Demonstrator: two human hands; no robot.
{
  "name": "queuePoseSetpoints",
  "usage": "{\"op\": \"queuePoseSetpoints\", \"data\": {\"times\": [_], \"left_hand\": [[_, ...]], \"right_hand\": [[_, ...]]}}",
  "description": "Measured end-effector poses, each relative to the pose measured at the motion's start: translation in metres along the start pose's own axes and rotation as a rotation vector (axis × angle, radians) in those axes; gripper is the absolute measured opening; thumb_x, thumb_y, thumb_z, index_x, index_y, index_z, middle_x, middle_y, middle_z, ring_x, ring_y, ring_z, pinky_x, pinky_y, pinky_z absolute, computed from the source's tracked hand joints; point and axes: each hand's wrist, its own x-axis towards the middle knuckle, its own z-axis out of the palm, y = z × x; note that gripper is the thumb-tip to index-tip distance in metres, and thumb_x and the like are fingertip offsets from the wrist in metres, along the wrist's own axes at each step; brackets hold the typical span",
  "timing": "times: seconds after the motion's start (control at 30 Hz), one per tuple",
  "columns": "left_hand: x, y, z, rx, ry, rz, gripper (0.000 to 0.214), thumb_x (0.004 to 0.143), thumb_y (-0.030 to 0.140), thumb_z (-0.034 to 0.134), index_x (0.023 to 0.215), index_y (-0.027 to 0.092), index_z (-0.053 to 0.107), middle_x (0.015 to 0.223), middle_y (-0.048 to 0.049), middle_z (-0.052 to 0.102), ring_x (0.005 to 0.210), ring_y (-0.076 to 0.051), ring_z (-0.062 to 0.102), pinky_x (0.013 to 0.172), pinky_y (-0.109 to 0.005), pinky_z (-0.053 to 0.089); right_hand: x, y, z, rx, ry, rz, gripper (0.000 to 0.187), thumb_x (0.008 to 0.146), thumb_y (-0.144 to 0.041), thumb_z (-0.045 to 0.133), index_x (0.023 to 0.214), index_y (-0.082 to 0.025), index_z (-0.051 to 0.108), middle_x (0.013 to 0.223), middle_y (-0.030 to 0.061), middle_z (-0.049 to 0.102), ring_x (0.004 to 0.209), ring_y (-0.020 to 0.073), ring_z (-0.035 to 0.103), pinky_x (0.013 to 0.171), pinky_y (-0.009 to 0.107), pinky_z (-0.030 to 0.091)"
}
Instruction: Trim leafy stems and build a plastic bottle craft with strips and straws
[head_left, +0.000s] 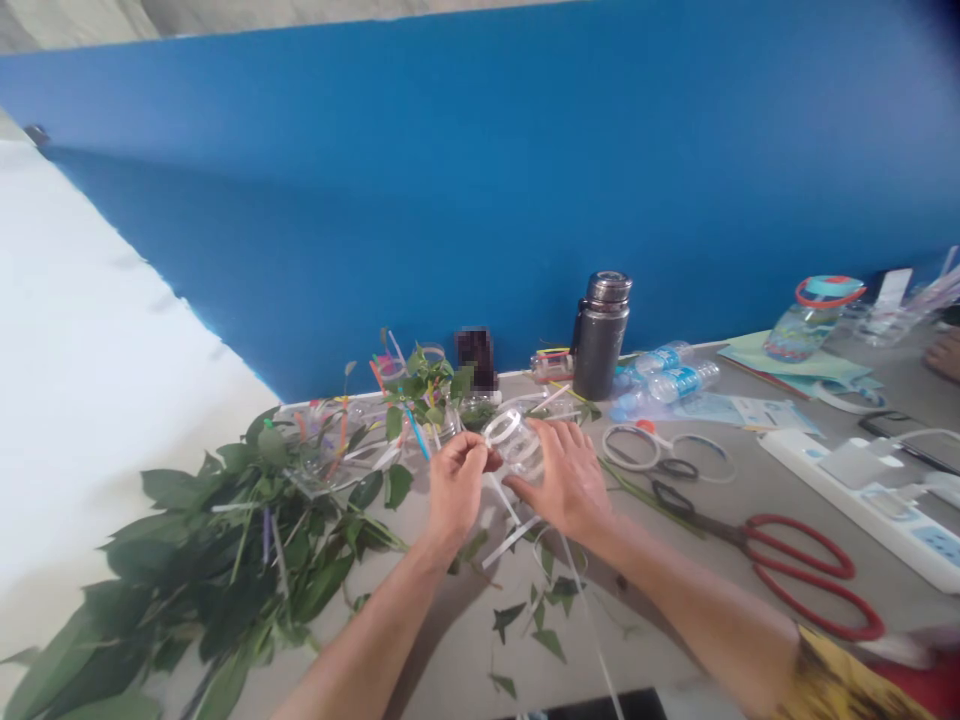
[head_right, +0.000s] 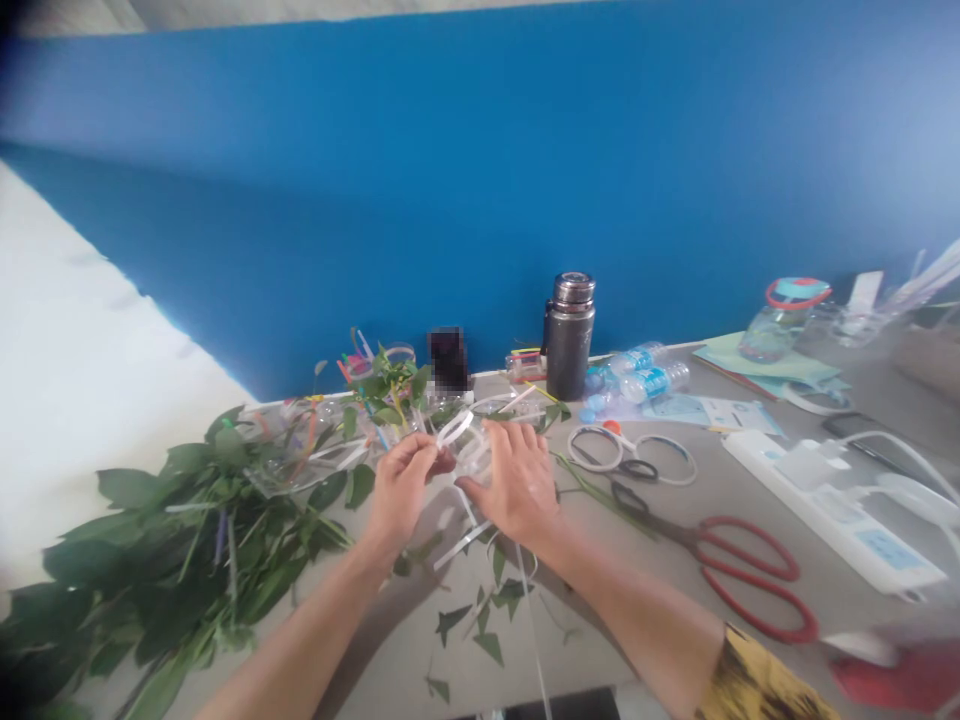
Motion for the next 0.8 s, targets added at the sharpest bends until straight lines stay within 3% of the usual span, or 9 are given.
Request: {"op": "queuePoseSetpoints", "data": {"times": [0.1,0.23,0.47,0.63,0.8], "left_hand": [[-0.002,-0.001,-0.001,-0.051,-0.057,0.046,0.013,0.076,0.028,0.062,0.067,0.019,0.064,0.067,0.0,0.066,0.067,-0.015,0.064,0.072,-0.029,0.052],[-0.004,0.0,-0.001,-0.161,-0.166,0.09,0.014,0.079,0.027,0.063,0.069,0.018,0.065,0.069,-0.0014,0.065,0.069,-0.015,0.061,0.072,-0.03,0.051],[-0.005,0.008,-0.004,-0.469,-0.287,-0.062,0.013,0.07,0.028,0.072,0.067,0.018,0.064,0.077,-0.0018,0.064,0.068,-0.017,0.063,0.067,-0.032,0.051],[-0.001,0.012,-0.01,-0.553,-0.378,-0.132,0.015,0.067,0.027,0.072,0.062,0.017,0.062,0.081,-0.0046,0.064,0.07,-0.017,0.061,0.064,-0.033,0.05],[0.001,0.015,-0.014,-0.608,-0.388,-0.202,0.017,0.066,0.026,0.069,0.059,0.017,0.057,0.075,-0.0045,0.058,0.066,-0.017,0.057,0.061,-0.032,0.048]], "right_hand": [[0.005,0.002,-0.005,0.237,-0.074,0.108,0.066,0.075,-0.032,0.077,0.135,-0.02,0.051,0.126,0.0137,0.067,0.117,0.0352,0.059,0.097,0.052,0.048],[0.011,0.008,-0.014,0.622,-0.196,0.253,0.055,0.078,-0.029,0.07,0.131,-0.023,0.055,0.122,0.0076,0.07,0.111,0.029,0.065,0.095,0.047,0.051],[0.013,0.019,-0.007,1.269,-0.312,0.437,0.052,0.085,-0.044,0.069,0.13,-0.023,0.058,0.113,0.0058,0.071,0.102,0.0254,0.069,0.087,0.04,0.056],[0.013,0.014,-0.008,1.468,-0.324,0.452,0.051,0.076,-0.045,0.083,0.117,-0.022,0.063,0.105,0.0053,0.072,0.094,0.0225,0.07,0.078,0.035,0.057],[0.019,0.02,-0.009,1.705,-0.405,0.573,0.039,0.083,-0.05,0.073,0.107,-0.021,0.068,0.095,0.0057,0.074,0.081,0.0218,0.072,0.068,0.034,0.057]]}}
